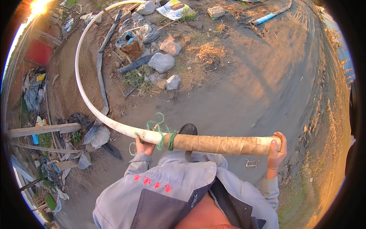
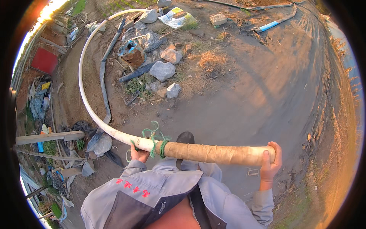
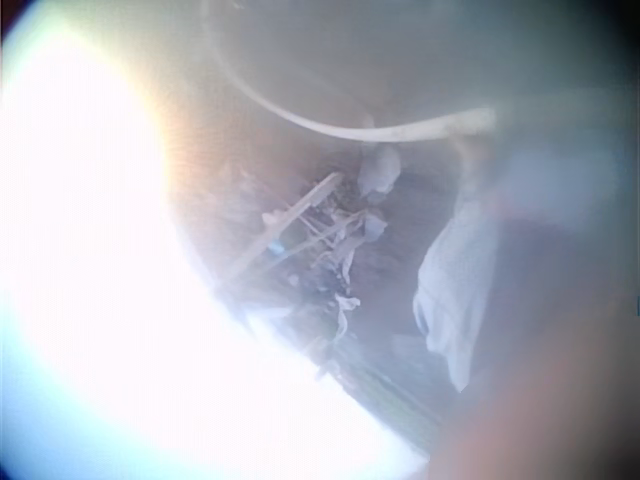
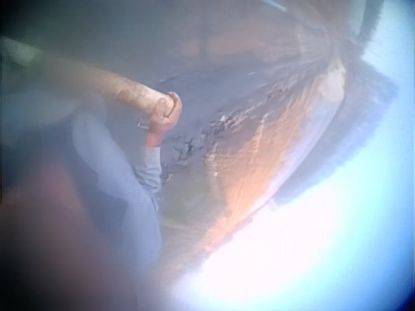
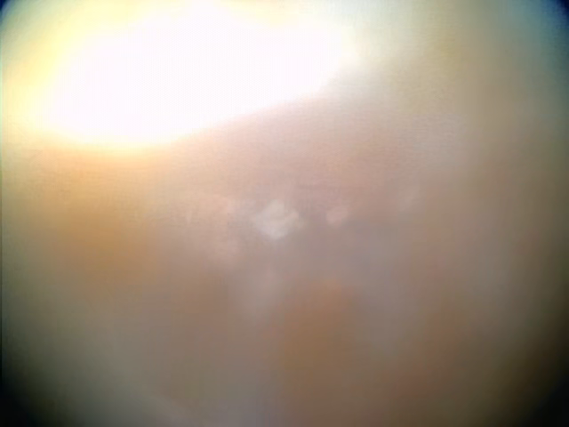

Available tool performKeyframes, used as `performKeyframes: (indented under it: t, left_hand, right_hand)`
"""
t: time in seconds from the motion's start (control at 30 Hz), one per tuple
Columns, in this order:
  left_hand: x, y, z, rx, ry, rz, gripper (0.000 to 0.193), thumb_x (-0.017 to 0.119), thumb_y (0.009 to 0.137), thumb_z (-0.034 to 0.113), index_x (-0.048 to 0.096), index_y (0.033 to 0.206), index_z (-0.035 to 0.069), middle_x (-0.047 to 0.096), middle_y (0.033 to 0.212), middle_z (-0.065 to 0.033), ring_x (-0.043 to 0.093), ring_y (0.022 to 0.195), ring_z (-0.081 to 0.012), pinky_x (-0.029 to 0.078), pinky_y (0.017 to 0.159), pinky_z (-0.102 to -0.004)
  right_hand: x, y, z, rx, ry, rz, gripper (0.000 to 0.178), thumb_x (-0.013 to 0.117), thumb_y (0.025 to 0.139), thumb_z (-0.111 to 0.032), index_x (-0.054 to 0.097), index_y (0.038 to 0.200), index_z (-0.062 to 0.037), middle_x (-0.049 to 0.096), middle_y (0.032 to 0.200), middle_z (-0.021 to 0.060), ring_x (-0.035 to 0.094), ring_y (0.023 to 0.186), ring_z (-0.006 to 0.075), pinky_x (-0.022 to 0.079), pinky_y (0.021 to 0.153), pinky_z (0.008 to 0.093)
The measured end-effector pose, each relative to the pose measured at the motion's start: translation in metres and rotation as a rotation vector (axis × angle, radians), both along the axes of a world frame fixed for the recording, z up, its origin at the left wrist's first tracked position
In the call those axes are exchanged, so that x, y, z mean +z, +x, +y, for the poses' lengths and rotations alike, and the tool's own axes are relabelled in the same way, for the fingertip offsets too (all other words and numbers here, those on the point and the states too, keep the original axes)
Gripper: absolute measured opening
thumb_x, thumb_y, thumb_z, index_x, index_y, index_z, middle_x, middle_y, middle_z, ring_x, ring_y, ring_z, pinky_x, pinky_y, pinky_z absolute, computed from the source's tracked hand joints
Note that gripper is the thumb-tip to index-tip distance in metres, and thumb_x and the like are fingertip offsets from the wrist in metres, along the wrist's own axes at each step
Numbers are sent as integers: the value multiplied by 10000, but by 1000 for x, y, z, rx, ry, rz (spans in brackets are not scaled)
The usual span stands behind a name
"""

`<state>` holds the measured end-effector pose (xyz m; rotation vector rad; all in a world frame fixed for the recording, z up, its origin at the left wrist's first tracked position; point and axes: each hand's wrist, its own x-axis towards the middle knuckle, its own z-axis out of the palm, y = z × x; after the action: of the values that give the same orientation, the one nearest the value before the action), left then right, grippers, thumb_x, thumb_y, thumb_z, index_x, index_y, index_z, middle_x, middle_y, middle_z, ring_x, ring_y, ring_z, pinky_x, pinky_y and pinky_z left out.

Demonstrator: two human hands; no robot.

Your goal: The person walks to a cluttered outdoor area, picks up a white pipe with a taped section, and unties a green rope from it. They then connect the white pipe to a blue pipe and re-tie the green rope around the joint to secure the connection.

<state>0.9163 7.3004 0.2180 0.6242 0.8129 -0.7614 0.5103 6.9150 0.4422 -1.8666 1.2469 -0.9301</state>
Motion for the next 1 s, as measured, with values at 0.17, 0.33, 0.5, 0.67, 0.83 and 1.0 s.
performKeyframes:
  t: [0.17, 0.33, 0.5, 0.67, 0.83, 1.0]
  left_hand:
    - [-3, -36, -156, 44, 93, 42, 884, 438, 947, 746, 375, 1511, 68, 459, 1500, -268, 458, 1386, -435, 358, 1174, -571]
    - [-17, -51, -318, 13, 109, 4, 971, 393, 921, 796, 316, 1535, 48, 431, 1513, -307, 453, 1391, -450, 366, 1178, -553]
    - [-42, -62, -481, 116, 275, 110, 889, 476, 909, 774, 449, 1479, 92, 507, 1485, -197, 488, 1368, -382, 369, 1169, -548]
    - [-54, -77, -605, 178, 153, 138, 845, 511, 892, 779, 498, 1448, 142, 522, 1468, -174, 515, 1333, -394, 408, 1115, -613]
    - [-64, -71, -751, 153, 413, -44, 841, 539, 883, 774, 518, 1432, 137, 558, 1437, -143, 534, 1321, -374, 429, 1105, -591]
    - [-55, -68, -911, 236, 403, 44, 806, 524, 918, 736, 523, 1420, 105, 607, 1393, -139, 585, 1272, -348, 455, 1095, -546]
  right_hand:
    - [-7, -9, -163, -61, 36, -4, 324, 642, 905, -205, 657, 1151, 6, 671, 1137, 111, 620, 1075, 232, 489, 963, 368]
    - [-28, 8, -354, -40, 34, 34, 275, 628, 907, -195, 683, 1095, -2, 695, 1076, 99, 637, 1043, 220, 488, 964, 365]
    - [-22, 35, -548, -40, 31, -83, 216, 619, 907, -128, 697, 1056, 7, 716, 1024, 89, 651, 1010, 196, 499, 933, 334]
    - [-23, 53, -710, 3, 46, -82, 199, 628, 910, -120, 702, 1034, 16, 720, 1003, 75, 662, 969, 177, 514, 896, 325]
    - [-64, 92, -900, 139, 86, -113, 192, 666, 915, -139, 705, 1045, -3, 722, 987, 79, 666, 956, 171, 517, 874, 316]
    - [-76, 130, -1084, 189, 112, -130, 200, 663, 937, -167, 708, 1038, 0, 725, 995, 57, 646, 950, 134, 502, 892, 294]
